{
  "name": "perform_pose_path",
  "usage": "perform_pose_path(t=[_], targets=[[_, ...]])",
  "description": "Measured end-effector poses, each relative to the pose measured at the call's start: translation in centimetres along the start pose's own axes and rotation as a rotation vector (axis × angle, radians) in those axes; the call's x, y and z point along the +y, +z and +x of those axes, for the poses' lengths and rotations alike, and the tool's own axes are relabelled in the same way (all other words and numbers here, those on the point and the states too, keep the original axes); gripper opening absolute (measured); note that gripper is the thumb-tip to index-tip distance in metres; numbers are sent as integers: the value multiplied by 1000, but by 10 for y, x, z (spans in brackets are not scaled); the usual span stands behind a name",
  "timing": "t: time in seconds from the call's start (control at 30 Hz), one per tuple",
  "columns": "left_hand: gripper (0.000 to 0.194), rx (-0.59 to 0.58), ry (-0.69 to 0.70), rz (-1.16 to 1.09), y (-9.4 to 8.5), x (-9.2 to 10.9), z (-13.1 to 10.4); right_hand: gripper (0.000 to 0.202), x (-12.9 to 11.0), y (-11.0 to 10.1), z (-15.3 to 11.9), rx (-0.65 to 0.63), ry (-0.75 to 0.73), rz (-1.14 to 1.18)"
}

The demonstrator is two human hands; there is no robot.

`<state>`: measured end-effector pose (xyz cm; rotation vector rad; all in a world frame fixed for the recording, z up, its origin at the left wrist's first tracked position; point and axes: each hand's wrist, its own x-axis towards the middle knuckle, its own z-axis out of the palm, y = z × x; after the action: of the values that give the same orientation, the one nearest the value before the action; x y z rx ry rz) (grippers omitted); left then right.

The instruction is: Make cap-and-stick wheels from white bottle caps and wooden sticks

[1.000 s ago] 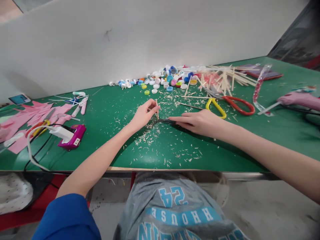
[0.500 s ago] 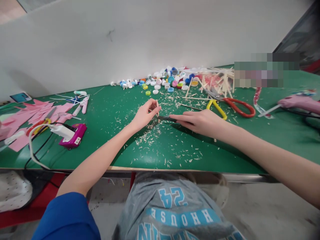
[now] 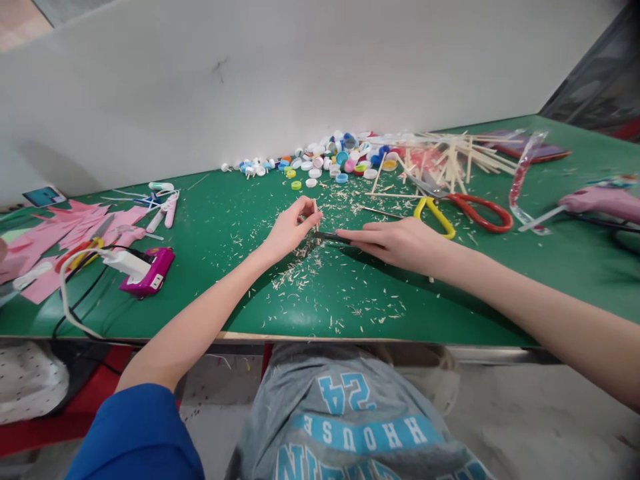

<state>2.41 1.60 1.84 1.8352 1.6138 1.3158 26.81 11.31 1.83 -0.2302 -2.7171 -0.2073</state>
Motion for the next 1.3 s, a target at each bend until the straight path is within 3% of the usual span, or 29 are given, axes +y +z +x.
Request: perform_pose_path(t=[0.33,0.6,0.77,0.97,1.3], targets=[[18,8,14,4,1,-4,1,42,2,-1,-3,-8,-49,84],[20,1,9,-7,1,-3,1,47,-3,0,-1,1,6,-83],[26,-3,4,-12,1,-3,1,45,-4,2,-2,-53,-15,-42],[17,4,1,-9,1,-1,2,48,-3,-2,-4,-32,59,-153],[16,6,23,1,3,-1,1,42,2,-5,-2,66,-28,38]])
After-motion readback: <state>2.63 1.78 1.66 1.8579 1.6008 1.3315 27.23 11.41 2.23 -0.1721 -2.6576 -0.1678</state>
